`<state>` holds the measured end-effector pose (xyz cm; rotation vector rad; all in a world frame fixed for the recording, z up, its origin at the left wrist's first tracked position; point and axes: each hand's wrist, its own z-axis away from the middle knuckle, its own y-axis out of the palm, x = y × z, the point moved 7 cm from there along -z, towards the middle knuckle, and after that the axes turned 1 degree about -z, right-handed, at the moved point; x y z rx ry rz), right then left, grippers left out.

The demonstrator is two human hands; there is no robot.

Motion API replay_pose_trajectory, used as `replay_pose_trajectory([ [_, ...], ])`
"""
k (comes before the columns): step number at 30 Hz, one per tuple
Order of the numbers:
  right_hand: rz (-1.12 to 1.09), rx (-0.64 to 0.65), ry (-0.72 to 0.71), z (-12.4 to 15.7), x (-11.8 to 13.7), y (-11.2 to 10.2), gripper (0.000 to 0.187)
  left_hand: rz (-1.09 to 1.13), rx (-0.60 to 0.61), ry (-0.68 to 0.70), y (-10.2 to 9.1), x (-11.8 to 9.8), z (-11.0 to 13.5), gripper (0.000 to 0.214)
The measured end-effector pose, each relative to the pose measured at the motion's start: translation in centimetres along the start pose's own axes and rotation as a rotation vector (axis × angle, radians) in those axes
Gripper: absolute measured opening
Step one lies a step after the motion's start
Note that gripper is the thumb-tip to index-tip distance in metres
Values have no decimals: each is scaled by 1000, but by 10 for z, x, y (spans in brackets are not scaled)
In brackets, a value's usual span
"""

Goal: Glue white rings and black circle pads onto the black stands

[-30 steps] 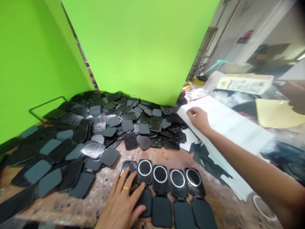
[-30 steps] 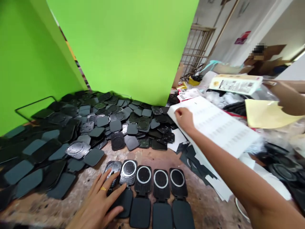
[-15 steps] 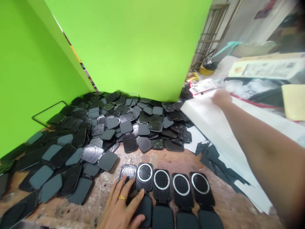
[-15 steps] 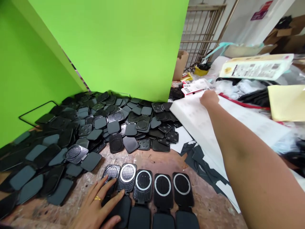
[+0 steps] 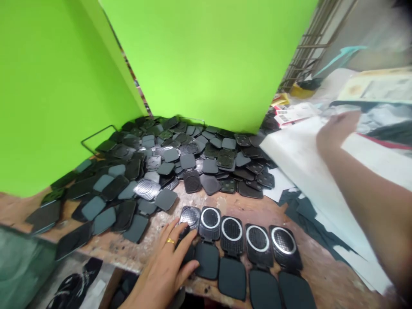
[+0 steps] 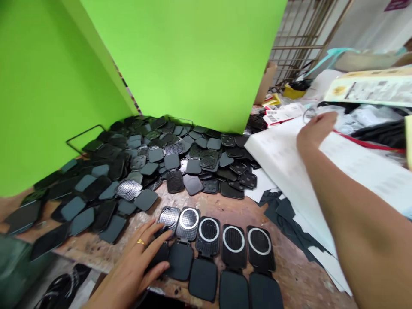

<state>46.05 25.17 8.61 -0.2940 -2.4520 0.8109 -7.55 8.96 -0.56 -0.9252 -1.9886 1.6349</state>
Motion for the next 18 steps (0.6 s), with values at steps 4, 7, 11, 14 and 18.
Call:
replay_pose_trajectory([
  [4,-270,34,13,49,62,-33,25,25,52,-62,0,9,9,47],
  [7,-547,511,-68,129,137,-37,12,32,124,-97,1,9,11,53],
  [11,-724,1029,-229,253,220,-38,12,25,167,-105,-1,5,8,56],
  [14,-725,1103,-256,303,247,-29,12,30,152,-101,-4,4,6,52],
  [18,-639,1114,-299,325,266,-17,13,54,115,-93,-6,4,6,48],
])
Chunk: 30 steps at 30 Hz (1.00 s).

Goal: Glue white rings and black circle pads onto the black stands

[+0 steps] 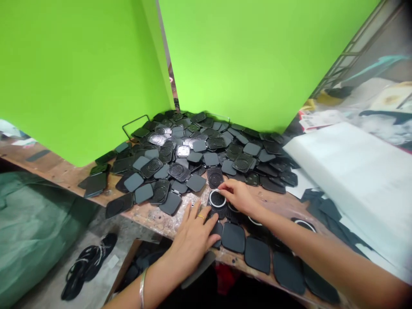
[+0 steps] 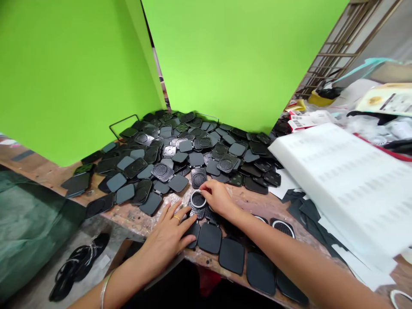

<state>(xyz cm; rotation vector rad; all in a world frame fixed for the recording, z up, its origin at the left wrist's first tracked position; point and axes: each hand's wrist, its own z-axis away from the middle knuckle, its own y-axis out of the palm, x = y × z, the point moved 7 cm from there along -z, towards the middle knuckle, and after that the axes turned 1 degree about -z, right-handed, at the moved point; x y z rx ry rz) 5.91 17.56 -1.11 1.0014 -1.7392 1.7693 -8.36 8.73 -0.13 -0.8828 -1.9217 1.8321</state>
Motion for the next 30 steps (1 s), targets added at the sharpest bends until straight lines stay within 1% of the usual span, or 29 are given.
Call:
replay_pose_trajectory([
  [3,98,34,-22,-3,6,6,19,15,-2,9,0,0,1,47],
  [6,181,60,-41,-1,9,8,25,33,-5,14,-2,0,2,48],
  [8,226,48,-30,2,8,5,25,45,-12,16,-3,0,2,50],
  [10,244,32,-37,6,8,3,30,47,-18,14,-3,0,1,50],
  [12,252,49,-110,11,14,3,37,36,-21,16,-2,1,0,49],
  [14,287,118,-219,16,22,7,41,18,-20,21,-1,1,-1,48],
  [16,345,199,-284,19,27,12,44,-10,-14,21,0,1,-2,49],
  [18,387,243,-290,21,27,12,43,-50,-3,17,0,0,-3,49],
  [23,391,278,-284,22,23,9,42,-114,0,22,0,-4,-3,48],
  [27,394,279,-234,20,18,10,43,-129,-8,10,0,-3,-3,48],
  [30,385,270,-230,17,19,14,43,-112,13,-13,1,-2,-3,47],
])
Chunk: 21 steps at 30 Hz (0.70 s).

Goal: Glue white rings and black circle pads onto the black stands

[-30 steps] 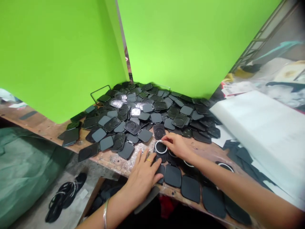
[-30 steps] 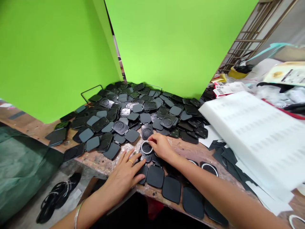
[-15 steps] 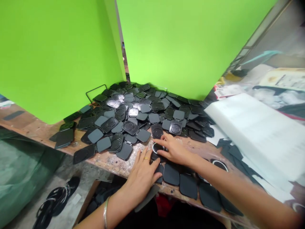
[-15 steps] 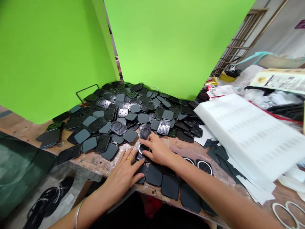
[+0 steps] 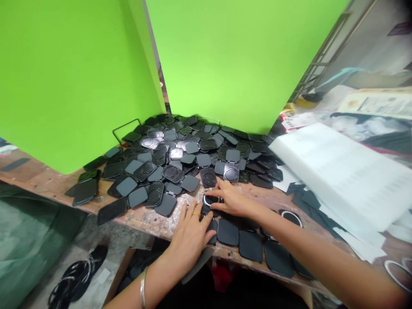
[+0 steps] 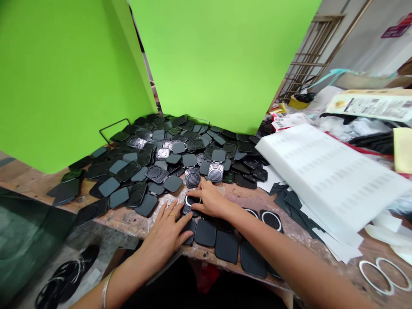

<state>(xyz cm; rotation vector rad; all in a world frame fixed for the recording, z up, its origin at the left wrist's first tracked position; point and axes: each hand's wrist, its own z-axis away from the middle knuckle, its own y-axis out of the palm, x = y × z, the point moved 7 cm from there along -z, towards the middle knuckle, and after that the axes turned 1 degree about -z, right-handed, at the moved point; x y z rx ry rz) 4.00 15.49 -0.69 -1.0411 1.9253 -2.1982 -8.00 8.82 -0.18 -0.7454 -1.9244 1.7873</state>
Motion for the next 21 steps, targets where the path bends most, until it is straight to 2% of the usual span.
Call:
replay_pose_trajectory([
  [6,37,-12,1,2,12,-7,45,8,0,-13,1,0,0,47],
  [9,26,-130,14,19,11,-29,40,-21,-58,19,1,1,0,47],
  [12,20,-303,105,55,-20,-60,25,-37,-149,87,5,7,-1,47],
  [14,39,-438,238,96,-62,-86,21,-38,-241,136,6,14,-3,44],
  [16,88,-604,444,153,-112,-116,23,-22,-333,185,8,21,-5,40],
  [19,213,-859,856,257,-175,-157,37,22,-423,242,11,33,-9,39],
  [21,47,-1014,1175,321,-204,-168,51,44,-445,265,15,39,-13,40],
])
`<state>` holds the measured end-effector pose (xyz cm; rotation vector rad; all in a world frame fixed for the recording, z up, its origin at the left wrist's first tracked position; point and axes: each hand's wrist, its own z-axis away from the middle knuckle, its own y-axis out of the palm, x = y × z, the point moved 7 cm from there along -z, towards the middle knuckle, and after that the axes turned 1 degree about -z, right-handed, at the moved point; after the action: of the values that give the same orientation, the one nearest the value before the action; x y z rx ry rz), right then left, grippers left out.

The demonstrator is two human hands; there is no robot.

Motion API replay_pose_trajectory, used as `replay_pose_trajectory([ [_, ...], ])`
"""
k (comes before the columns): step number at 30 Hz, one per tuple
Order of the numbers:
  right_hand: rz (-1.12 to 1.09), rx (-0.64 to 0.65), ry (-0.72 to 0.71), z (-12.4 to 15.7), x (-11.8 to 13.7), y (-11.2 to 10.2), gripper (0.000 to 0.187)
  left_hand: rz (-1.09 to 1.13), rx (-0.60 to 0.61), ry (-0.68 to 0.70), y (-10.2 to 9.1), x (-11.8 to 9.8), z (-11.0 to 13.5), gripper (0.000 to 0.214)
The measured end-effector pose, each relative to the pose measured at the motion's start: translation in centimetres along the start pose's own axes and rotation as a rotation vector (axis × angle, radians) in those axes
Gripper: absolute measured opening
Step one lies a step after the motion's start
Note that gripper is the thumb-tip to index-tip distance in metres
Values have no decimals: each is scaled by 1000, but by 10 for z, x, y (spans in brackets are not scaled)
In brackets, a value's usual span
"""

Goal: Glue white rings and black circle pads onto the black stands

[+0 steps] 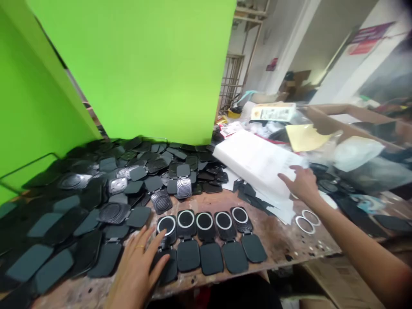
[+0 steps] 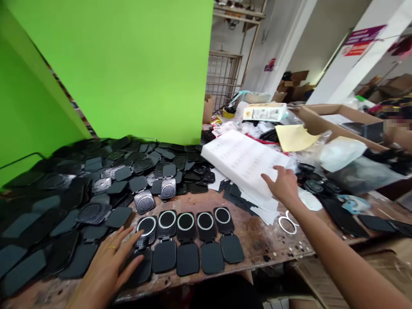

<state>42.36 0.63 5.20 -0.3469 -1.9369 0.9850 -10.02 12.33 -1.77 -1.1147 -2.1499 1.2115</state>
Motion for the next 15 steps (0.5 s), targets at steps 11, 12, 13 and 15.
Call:
replay_pose_trajectory([
  [11,-808,285,723,4,-52,39,15,28,-99,140,-9,-16,-29,41],
  [12,-865,279,715,2,-49,38,13,26,-100,147,-10,-18,-30,40],
  [13,-918,273,699,0,-46,36,11,25,-100,153,-11,-20,-31,40],
  [15,-1005,254,654,-2,-43,29,13,28,-100,162,-13,-22,-33,40],
])
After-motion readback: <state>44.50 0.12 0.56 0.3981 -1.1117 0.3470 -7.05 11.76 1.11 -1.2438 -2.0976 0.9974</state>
